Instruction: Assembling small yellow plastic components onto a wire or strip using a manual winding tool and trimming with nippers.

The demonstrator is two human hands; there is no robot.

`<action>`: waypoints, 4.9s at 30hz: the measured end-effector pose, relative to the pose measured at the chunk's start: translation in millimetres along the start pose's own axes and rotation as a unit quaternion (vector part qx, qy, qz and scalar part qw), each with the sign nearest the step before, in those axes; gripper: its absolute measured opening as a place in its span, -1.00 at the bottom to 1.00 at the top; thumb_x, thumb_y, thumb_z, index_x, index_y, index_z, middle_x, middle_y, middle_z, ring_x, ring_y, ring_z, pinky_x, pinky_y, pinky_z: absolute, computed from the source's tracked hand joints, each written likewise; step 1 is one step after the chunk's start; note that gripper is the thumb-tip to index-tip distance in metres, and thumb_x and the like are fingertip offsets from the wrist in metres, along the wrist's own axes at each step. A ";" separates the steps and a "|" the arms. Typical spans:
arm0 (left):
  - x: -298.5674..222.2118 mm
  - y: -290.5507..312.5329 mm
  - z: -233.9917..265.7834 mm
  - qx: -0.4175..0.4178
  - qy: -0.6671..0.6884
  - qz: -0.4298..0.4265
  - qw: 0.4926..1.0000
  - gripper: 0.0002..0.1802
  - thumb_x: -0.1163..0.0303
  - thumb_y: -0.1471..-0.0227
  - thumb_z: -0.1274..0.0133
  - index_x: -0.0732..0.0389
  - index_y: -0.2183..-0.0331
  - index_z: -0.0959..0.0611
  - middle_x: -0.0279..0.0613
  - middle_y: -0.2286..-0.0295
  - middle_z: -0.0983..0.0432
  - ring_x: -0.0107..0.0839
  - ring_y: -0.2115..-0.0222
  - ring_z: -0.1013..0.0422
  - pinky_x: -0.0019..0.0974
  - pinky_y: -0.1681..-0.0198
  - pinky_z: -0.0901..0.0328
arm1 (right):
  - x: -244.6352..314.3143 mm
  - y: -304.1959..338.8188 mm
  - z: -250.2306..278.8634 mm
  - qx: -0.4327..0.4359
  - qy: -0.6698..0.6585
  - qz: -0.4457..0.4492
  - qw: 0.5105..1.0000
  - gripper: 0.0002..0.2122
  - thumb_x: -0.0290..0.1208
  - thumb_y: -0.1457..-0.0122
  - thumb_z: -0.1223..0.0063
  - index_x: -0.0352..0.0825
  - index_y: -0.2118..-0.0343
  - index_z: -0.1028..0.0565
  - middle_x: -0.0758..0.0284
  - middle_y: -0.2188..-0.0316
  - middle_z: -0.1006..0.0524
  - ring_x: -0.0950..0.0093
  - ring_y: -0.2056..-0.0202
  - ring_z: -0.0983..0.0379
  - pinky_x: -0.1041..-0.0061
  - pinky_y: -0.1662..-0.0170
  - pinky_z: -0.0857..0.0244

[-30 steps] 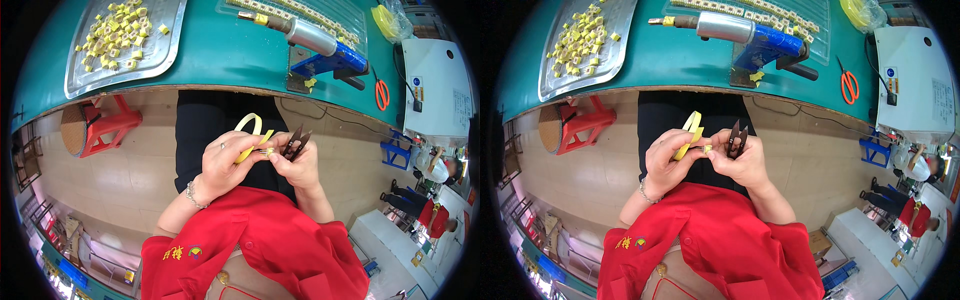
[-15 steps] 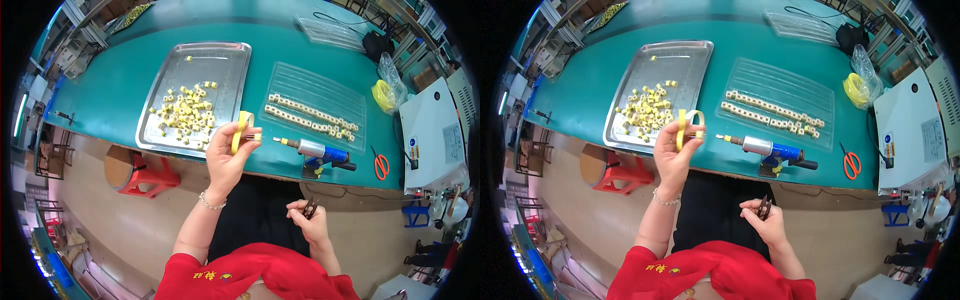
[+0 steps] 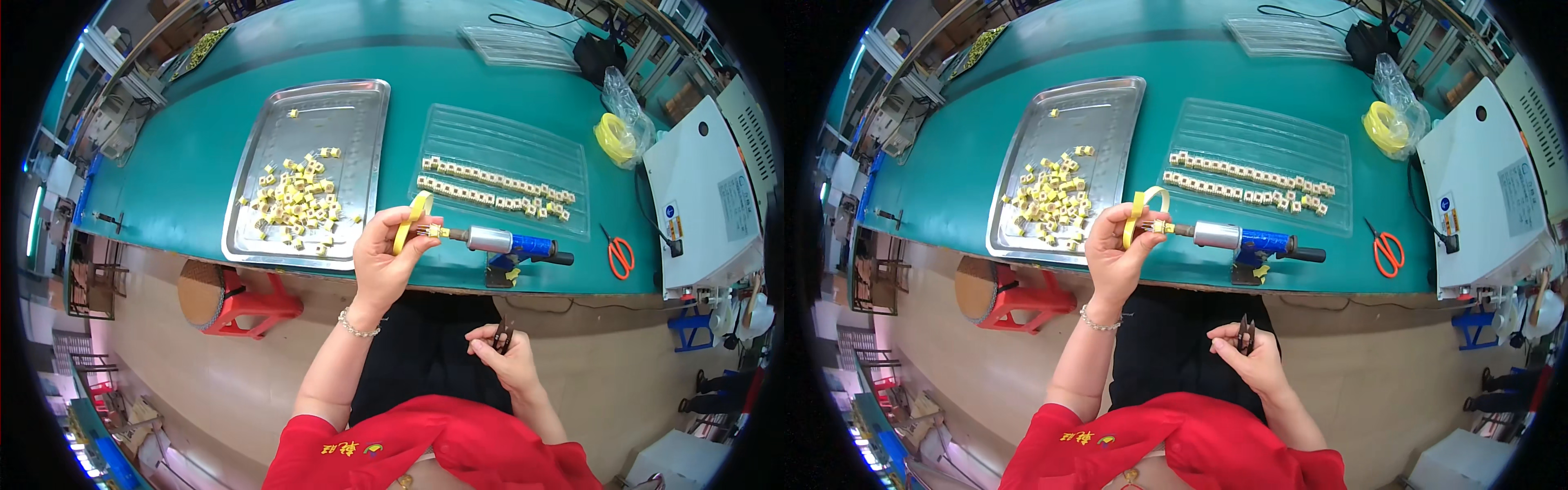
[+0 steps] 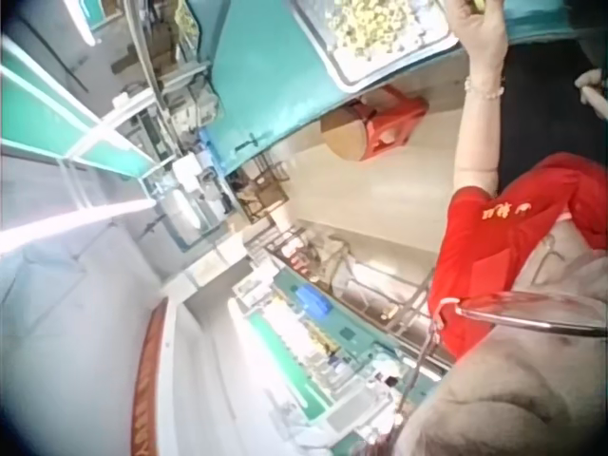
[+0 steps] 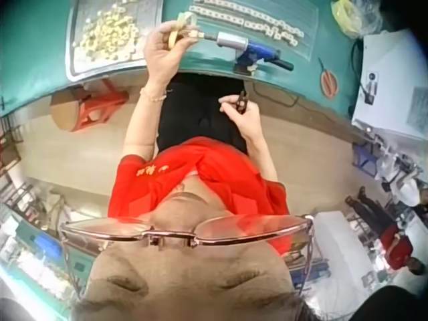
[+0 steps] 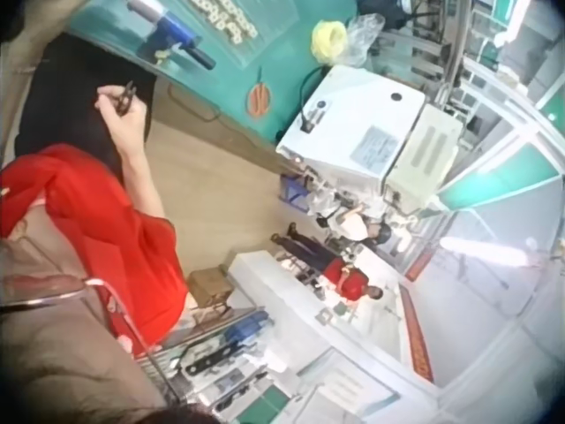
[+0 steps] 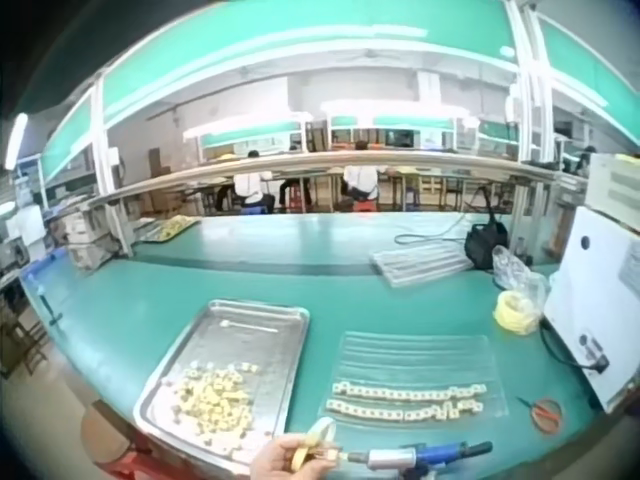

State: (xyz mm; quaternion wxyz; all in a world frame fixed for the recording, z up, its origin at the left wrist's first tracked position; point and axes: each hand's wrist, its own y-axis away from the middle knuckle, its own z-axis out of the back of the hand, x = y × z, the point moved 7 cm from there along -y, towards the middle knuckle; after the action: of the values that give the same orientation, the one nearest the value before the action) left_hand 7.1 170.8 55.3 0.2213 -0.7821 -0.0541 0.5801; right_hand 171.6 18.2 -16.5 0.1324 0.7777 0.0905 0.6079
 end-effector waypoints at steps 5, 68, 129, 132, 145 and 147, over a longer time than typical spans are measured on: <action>-19.6 4.7 0.4 -0.048 -0.006 0.005 0.999 -0.56 0.72 0.10 -0.04 0.31 0.12 -0.34 -0.04 0.22 -0.43 -0.28 0.09 -0.36 -0.35 0.19 -0.40 | 17.2 -1.2 -8.8 0.017 0.051 0.046 0.997 -0.91 -0.62 -0.02 -0.05 -0.45 0.39 -0.51 0.36 0.51 -0.48 0.66 0.48 -0.38 0.72 0.41 -0.22; 12.0 82.3 -27.2 -0.004 0.181 0.203 0.962 -0.59 0.46 -0.15 0.16 0.30 -0.04 -0.27 -0.05 0.33 -0.53 -0.66 0.55 -0.35 -0.65 0.53 -0.18 | 144.5 -147.5 -70.4 0.198 0.297 -0.167 0.919 -0.89 -0.48 0.22 -0.23 -0.34 0.67 -0.50 0.50 0.80 -0.28 0.72 0.72 -0.13 0.67 0.63 0.05; -7.5 -3.3 1.0 -0.002 -0.107 -0.053 0.993 -0.39 0.57 0.18 -0.16 0.28 0.01 -0.38 -0.22 0.39 -0.54 -0.41 0.28 -0.42 -0.35 0.12 -0.25 | 190.4 -98.3 -95.4 0.243 0.473 0.348 0.772 -0.84 -0.62 0.19 -0.22 -0.38 0.48 -0.51 0.33 0.56 -0.50 0.46 0.55 -0.37 0.56 0.50 -0.22; -6.7 -3.0 1.6 -0.005 -0.107 -0.057 0.993 -0.40 0.57 0.18 -0.16 0.28 0.02 -0.39 -0.23 0.40 -0.55 -0.42 0.30 -0.43 -0.36 0.14 -0.25 | 187.4 -102.2 -95.1 0.261 0.482 0.346 0.762 -0.85 -0.61 0.19 -0.22 -0.38 0.48 -0.51 0.31 0.58 -0.49 0.43 0.56 -0.39 0.55 0.50 -0.21; -5.3 -3.1 1.7 -0.015 -0.117 -0.055 0.992 -0.44 0.56 0.20 -0.17 0.27 0.07 -0.42 -0.24 0.42 -0.56 -0.39 0.33 -0.43 -0.37 0.19 -0.26 | 171.3 -116.9 -76.5 0.210 0.362 0.096 0.903 -0.90 -0.60 0.10 -0.21 -0.42 0.49 -0.51 0.45 0.57 -0.42 0.75 0.61 -0.27 0.73 0.58 -0.09; -3.6 -2.0 2.7 -0.004 -0.115 -0.048 0.992 -0.43 0.57 0.19 -0.17 0.31 0.05 -0.40 -0.22 0.41 -0.55 -0.43 0.31 -0.44 -0.31 0.08 -0.21 | 168.6 -117.4 -71.7 0.190 0.350 0.072 0.914 -0.91 -0.60 0.09 -0.20 -0.43 0.50 -0.51 0.45 0.55 -0.43 0.76 0.60 -0.27 0.75 0.57 -0.09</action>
State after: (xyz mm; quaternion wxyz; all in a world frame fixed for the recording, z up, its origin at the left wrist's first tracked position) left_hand 3.8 172.1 58.6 0.2383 -0.7076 -0.1187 0.6545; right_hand 145.7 187.3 118.0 -0.1019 0.5298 0.1889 0.8205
